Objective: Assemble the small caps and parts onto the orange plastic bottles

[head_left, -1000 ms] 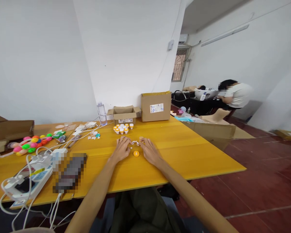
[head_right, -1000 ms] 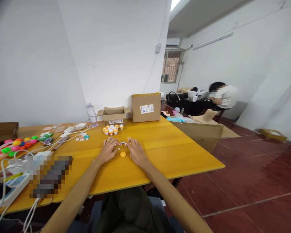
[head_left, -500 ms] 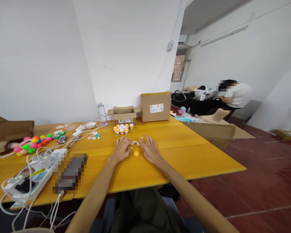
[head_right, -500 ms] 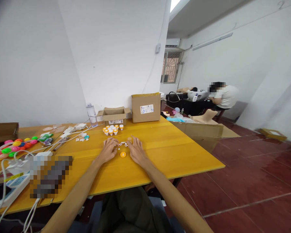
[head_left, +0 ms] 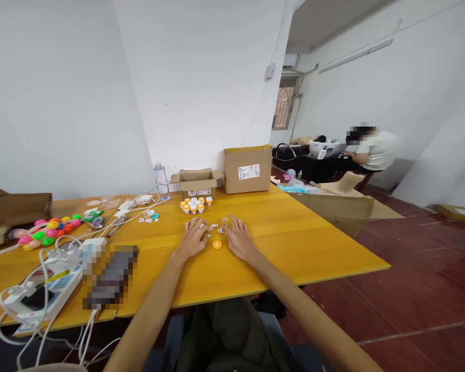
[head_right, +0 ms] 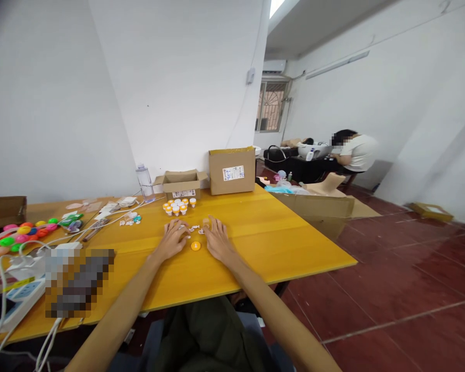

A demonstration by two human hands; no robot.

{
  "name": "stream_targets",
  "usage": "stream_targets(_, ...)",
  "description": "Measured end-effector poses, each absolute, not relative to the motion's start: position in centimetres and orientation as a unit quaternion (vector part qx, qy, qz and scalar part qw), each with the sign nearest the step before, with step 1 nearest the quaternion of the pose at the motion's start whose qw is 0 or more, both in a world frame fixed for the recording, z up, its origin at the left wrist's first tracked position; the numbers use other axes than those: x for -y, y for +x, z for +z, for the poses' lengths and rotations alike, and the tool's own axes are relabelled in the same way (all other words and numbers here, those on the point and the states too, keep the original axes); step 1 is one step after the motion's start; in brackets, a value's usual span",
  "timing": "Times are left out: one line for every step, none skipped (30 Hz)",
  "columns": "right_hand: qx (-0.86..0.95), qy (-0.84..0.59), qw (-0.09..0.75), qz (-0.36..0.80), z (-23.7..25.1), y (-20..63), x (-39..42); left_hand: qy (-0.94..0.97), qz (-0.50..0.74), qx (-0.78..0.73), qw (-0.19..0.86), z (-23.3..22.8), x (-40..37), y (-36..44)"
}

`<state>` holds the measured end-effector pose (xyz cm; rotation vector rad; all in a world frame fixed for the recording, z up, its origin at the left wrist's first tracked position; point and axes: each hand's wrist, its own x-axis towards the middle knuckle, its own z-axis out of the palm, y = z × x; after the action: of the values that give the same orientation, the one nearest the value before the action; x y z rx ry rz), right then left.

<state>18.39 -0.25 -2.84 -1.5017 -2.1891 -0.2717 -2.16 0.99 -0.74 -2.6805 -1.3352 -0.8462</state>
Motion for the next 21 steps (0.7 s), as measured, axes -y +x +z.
stream_targets(0.796, -0.550, 0.231, -0.101, -2.7, 18.4, 0.3, -0.860, -0.273, 0.430, 0.017, -0.8, -1.0, -2.2)
stream_targets(0.796, -0.550, 0.230, -0.102, -2.7, 18.3, 0.4, -0.860, -0.273, 0.431, 0.019, -0.8, -1.0, -2.2)
stream_targets(0.796, -0.549, 0.231, -0.104, -2.6, 18.4, 0.4, -0.860, -0.272, 0.432, 0.020, -0.9, -1.1, -2.1)
stream_targets(0.797, -0.547, 0.233, -0.105, -2.7, 18.4, 0.4, -0.860, -0.271, 0.433, 0.020, -0.9, -1.1, -2.1)
stream_targets(0.798, -0.544, 0.236, -0.105, -2.7, 18.5, 0.3, -0.860, -0.270, 0.433, 0.020, -0.9, -1.1, -2.1)
stream_targets(0.800, -0.541, 0.238, -0.105, -2.8, 18.5, 0.3, -0.860, -0.270, 0.433, 0.020, -0.8, -1.1, -2.1)
stream_targets(0.801, -0.537, 0.241, -0.105, -2.9, 18.6, 0.2, -0.860, -0.270, 0.432, 0.019, -0.8, -1.1, -2.1)
stream_targets(0.803, -0.534, 0.244, -0.105, -3.1, 18.7, 0.1, -0.861, -0.270, 0.431, 0.018, -0.8, -1.1, -2.0)
stream_targets(0.803, -0.531, 0.249, -0.105, -3.2, 18.7, 0.0, -0.861, -0.270, 0.430, 0.017, -0.7, -1.0, -2.0)
stream_targets(0.802, -0.529, 0.255, -0.104, -3.3, 18.7, -0.1, -0.862, -0.271, 0.428, 0.016, -0.6, -1.0, -2.0)
stream_targets(0.801, -0.528, 0.262, -0.103, -3.4, 18.7, -0.2, -0.863, -0.270, 0.427, 0.014, -0.6, -1.0, -2.0)
stream_targets(0.799, -0.527, 0.270, -0.103, -3.5, 18.7, -0.3, -0.864, -0.270, 0.425, 0.011, -0.5, -1.0, -2.0)
stream_targets(0.796, -0.527, 0.279, -0.102, -3.5, 18.7, -0.4, -0.864, -0.270, 0.424, 0.008, -0.5, -1.0, -2.0)
stream_targets(0.793, -0.527, 0.287, -0.102, -3.6, 18.7, -0.4, -0.865, -0.270, 0.423, 0.005, -0.5, -1.0, -2.0)
stream_targets(0.791, -0.527, 0.294, -0.102, -3.6, 18.7, -0.5, -0.865, -0.271, 0.422, 0.002, -0.5, -1.0, -2.1)
stream_targets(0.789, -0.527, 0.299, -0.102, -3.6, 18.7, -0.6, -0.865, -0.272, 0.421, -0.002, -0.5, -1.0, -2.1)
stream_targets(0.787, -0.528, 0.302, -0.100, -3.6, 18.7, -0.6, -0.866, -0.273, 0.419, -0.006, -0.5, -1.1, -2.1)
stream_targets(0.785, -0.529, 0.306, -0.099, -3.6, 18.7, -0.7, -0.866, -0.273, 0.419, -0.011, -0.5, -1.1, -2.1)
stream_targets(0.783, -0.530, 0.310, -0.098, -3.6, 18.8, -0.7, -0.866, -0.274, 0.418, -0.015, -0.6, -1.1, -2.1)
stream_targets(0.781, -0.530, 0.315, -0.097, -3.6, 18.8, -0.7, -0.866, -0.274, 0.419, -0.018, -0.6, -1.2, -2.1)
stream_targets(0.779, -0.529, 0.321, -0.097, -3.6, 18.9, -0.7, -0.865, -0.274, 0.420, -0.021, -0.6, -1.2, -2.1)
